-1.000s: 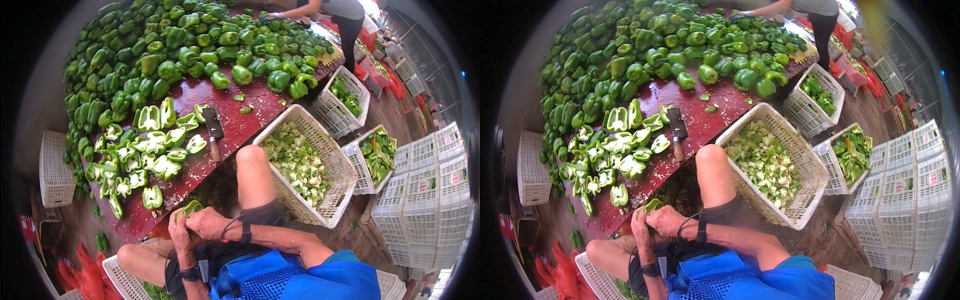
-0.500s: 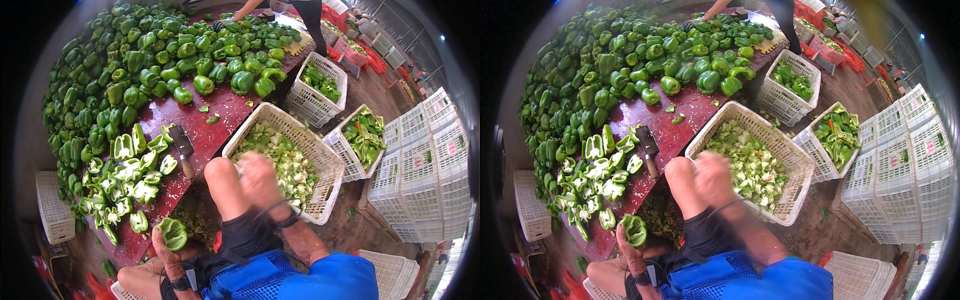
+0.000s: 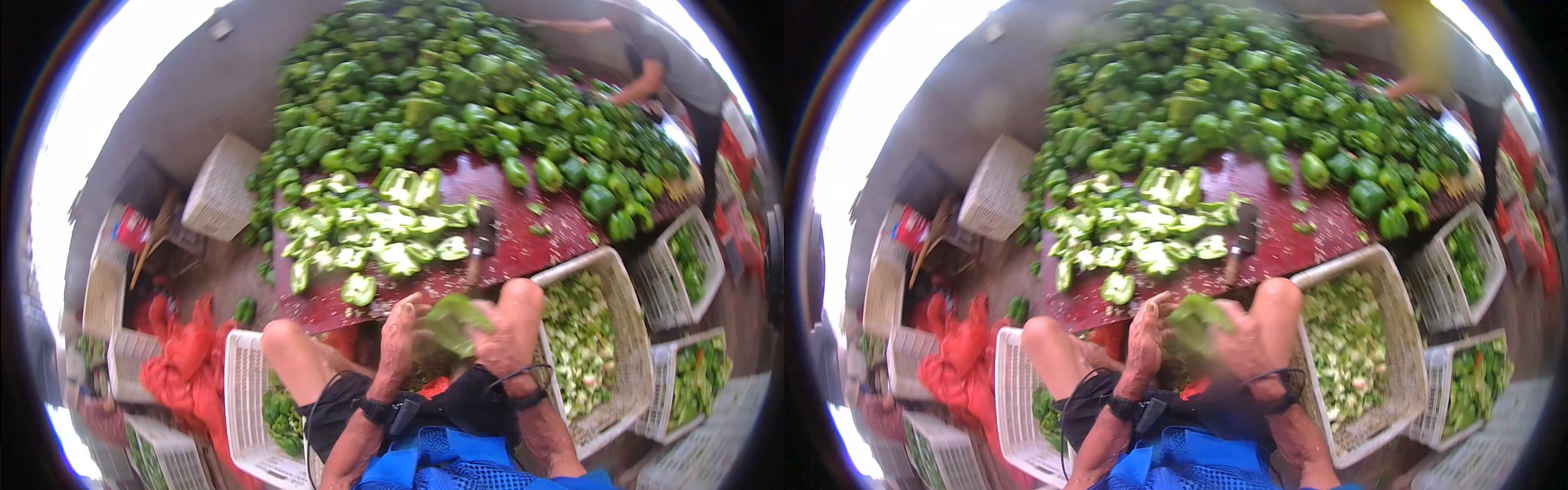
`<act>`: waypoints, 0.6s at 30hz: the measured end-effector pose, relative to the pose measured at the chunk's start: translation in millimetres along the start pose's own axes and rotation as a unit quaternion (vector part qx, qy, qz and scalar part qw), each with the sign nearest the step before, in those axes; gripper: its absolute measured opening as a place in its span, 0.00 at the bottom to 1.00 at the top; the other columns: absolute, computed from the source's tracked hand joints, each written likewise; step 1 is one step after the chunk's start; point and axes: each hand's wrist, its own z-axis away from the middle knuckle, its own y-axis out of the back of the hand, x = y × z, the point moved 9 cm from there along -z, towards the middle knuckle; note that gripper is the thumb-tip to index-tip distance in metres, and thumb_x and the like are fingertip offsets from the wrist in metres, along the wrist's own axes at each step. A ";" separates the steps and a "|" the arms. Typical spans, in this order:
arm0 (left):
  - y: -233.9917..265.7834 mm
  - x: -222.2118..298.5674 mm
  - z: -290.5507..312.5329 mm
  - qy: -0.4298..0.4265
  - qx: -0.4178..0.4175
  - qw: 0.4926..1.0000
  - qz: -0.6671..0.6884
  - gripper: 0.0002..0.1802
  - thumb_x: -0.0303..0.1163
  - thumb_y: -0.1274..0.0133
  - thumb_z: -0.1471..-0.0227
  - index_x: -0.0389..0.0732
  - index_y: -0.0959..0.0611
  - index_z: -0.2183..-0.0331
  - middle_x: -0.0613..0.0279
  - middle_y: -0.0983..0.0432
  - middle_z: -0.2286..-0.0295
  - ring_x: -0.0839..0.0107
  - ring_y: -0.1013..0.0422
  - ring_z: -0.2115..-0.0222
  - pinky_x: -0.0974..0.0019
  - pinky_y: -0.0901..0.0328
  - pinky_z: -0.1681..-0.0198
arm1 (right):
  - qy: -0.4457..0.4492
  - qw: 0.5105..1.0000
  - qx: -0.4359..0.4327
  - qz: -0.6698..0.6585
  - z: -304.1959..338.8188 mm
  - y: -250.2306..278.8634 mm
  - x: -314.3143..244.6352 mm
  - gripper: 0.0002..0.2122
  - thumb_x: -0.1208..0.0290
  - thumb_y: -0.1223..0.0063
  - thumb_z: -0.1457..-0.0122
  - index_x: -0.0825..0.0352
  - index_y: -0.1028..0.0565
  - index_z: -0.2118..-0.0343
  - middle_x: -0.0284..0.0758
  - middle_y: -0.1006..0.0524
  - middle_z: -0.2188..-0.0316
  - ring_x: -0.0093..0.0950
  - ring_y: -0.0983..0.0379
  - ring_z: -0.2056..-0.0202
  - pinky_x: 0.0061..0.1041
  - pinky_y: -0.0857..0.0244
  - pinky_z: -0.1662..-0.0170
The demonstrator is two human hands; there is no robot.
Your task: The person is using a cleaver to cut green peppers on a board and placing the chopped pieces into a white plastic basket.
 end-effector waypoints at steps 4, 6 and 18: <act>65.5 -42.9 9.3 0.033 0.130 0.961 0.241 0.33 0.57 0.63 0.38 0.37 0.30 0.47 0.51 0.28 0.54 0.59 0.29 0.56 0.54 0.31 0.54 | 0.078 0.953 0.291 -0.034 -11.8 67.4 -30.1 0.17 0.75 0.48 0.42 0.70 0.29 0.49 0.45 0.24 0.58 0.41 0.25 0.62 0.35 0.31 0.58; 60.5 -53.2 9.8 0.093 0.169 0.940 0.281 0.39 0.62 0.65 0.40 0.38 0.33 0.44 0.51 0.34 0.49 0.57 0.35 0.49 0.49 0.37 0.49 | 0.102 0.932 0.347 0.031 -1.3 60.7 -46.1 0.17 0.73 0.50 0.39 0.71 0.31 0.48 0.44 0.23 0.58 0.39 0.25 0.61 0.30 0.31 0.58; 96.6 -10.4 18.2 -0.050 0.095 0.959 0.262 0.16 0.31 0.43 0.46 0.39 0.24 0.55 0.64 0.25 0.64 0.72 0.28 0.64 0.69 0.31 0.61 | 0.091 0.966 -0.199 -0.136 -31.6 -125.7 -97.2 0.21 0.72 0.43 0.45 0.69 0.30 0.48 0.44 0.21 0.64 0.34 0.22 0.65 0.27 0.29 0.61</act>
